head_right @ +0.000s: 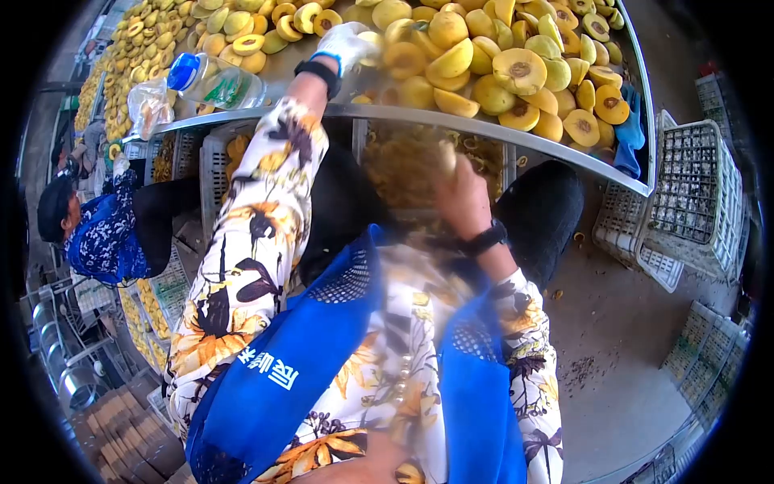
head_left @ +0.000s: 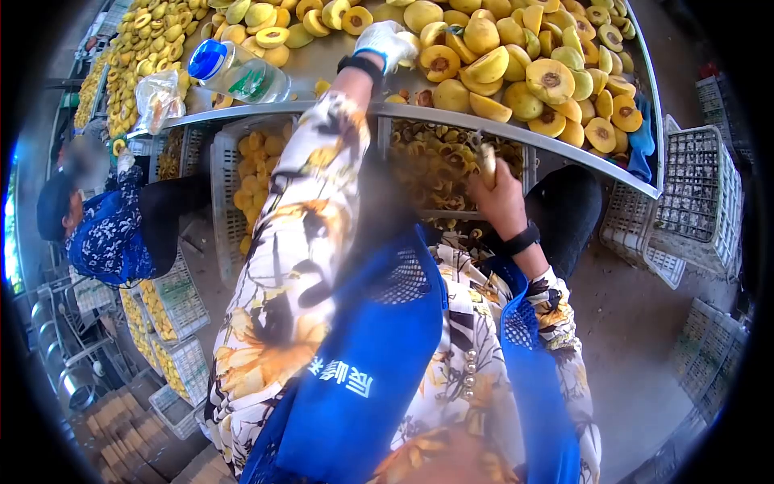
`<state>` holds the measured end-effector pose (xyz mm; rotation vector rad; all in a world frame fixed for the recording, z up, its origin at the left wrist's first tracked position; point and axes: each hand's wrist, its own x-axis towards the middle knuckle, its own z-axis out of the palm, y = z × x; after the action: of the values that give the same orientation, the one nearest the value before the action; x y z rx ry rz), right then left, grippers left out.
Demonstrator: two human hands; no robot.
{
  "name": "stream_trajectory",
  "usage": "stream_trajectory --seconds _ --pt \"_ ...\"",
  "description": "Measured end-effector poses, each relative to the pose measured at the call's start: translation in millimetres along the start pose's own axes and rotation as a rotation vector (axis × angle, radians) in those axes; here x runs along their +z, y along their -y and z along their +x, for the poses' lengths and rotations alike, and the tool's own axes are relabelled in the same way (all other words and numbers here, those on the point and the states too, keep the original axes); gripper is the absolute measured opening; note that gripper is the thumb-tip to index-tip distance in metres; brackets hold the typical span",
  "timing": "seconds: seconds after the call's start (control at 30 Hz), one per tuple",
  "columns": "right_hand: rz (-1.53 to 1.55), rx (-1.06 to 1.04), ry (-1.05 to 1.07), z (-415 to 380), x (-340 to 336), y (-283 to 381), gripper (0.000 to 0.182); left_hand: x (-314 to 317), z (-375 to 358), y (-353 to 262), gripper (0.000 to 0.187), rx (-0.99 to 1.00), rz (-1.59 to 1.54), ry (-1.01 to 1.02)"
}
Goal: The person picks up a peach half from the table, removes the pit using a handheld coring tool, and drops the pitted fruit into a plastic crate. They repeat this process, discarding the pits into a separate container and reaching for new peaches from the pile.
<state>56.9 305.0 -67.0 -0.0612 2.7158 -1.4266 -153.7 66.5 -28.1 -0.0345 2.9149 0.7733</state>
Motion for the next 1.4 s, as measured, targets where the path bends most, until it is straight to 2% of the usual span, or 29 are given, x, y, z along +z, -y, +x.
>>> stream_trajectory --seconds 0.03,0.07,0.1,0.13,0.17,0.2,0.27,0.3,0.4,0.43,0.53,0.67,0.77,0.87,0.97,1.13,1.27,1.37,1.4 --pt "0.035 0.044 -0.065 5.1 -3.1 18.2 0.034 -4.2 -18.9 -4.3 0.052 0.116 -0.061 -0.106" --pt "0.071 0.093 -0.124 8.7 -1.6 27.7 0.035 -5.5 -42.5 -10.5 0.047 0.089 -0.362 -0.094" --pt "0.127 0.125 -0.108 17.3 3.1 24.4 0.049 -16.2 -77.0 -31.1 0.04 -0.05 -0.753 0.029" --pt "0.218 0.094 -0.098 22.4 5.3 29.7 0.051 -11.5 -92.9 -27.7 0.033 -0.001 -1.007 0.083" --pt "0.203 0.082 -0.074 25.7 6.8 37.6 0.05 -11.2 -113.8 -27.3 0.029 -0.053 -1.297 0.156" --pt "0.19 0.064 -0.051 28.0 8.6 47.1 0.049 -0.9 -128.0 -22.3 0.029 -0.034 -1.49 0.109" --pt "0.079 -0.044 -0.054 21.5 9.8 65.6 0.04 13.5 -154.3 -22.9 0.026 -0.088 -1.669 -0.056" --pt "0.021 -0.094 -0.059 17.3 11.4 71.4 0.036 22.0 -159.0 -20.0 0.02 -0.118 -1.696 -0.165" --pt "-0.003 -0.099 0.115 4.3 15.7 74.9 0.035 36.3 -175.1 -18.0 0.016 -0.182 -1.823 -0.244" --pt "-0.084 -0.146 0.13 0.4 22.8 66.9 0.031 42.3 -181.6 -30.1 0.017 -0.233 -1.79 -0.345" --pt "-0.13 -0.154 0.164 -3.7 24.6 61.3 0.03 41.9 -185.8 -40.2 0.016 -0.204 -1.772 -0.263" --pt "-0.198 -0.151 0.219 -15.0 15.3 84.3 0.026 48.8 -184.6 -41.2 0.018 -0.111 -1.665 -0.293" --pt "-0.16 -0.241 0.2 -17.6 28.5 71.4 0.024 43.3 -188.2 -49.0 0.016 -0.201 -1.593 -0.307" --pt "-0.023 -0.185 0.245 -17.0 26.7 75.1 0.027 49.0 -185.8 -44.6 0.015 -0.23 -1.549 -0.327" --pt "0.098 -0.06 0.327 -11.9 35.8 61.2 0.029 55.3 -181.8 -39.3 0.015 -0.263 -1.446 -0.321" --pt "0.338 0.166 0.534 -10.3 34.2 62.9 0.021 70.2 -177.4 -29.2 0.019 -0.285 -1.417 -0.223" --pt "0.603 0.458 0.759 -9.0 29.5 59.7 0.013 78.4 -175.1 -22.9 0.022 -0.301 -1.385 -0.19" --pt "0.795 0.533 0.834 -8.3 33.2 51.5 0.01 80.6 -173.9 -17.2 0.026 -0.33 -1.401 -0.141" --pt "0.914 0.568 0.895 -6.5 32.8 48.0 0.009 84.2 -172.9 -13.5 0.03 -0.348 -1.497 -0.091"
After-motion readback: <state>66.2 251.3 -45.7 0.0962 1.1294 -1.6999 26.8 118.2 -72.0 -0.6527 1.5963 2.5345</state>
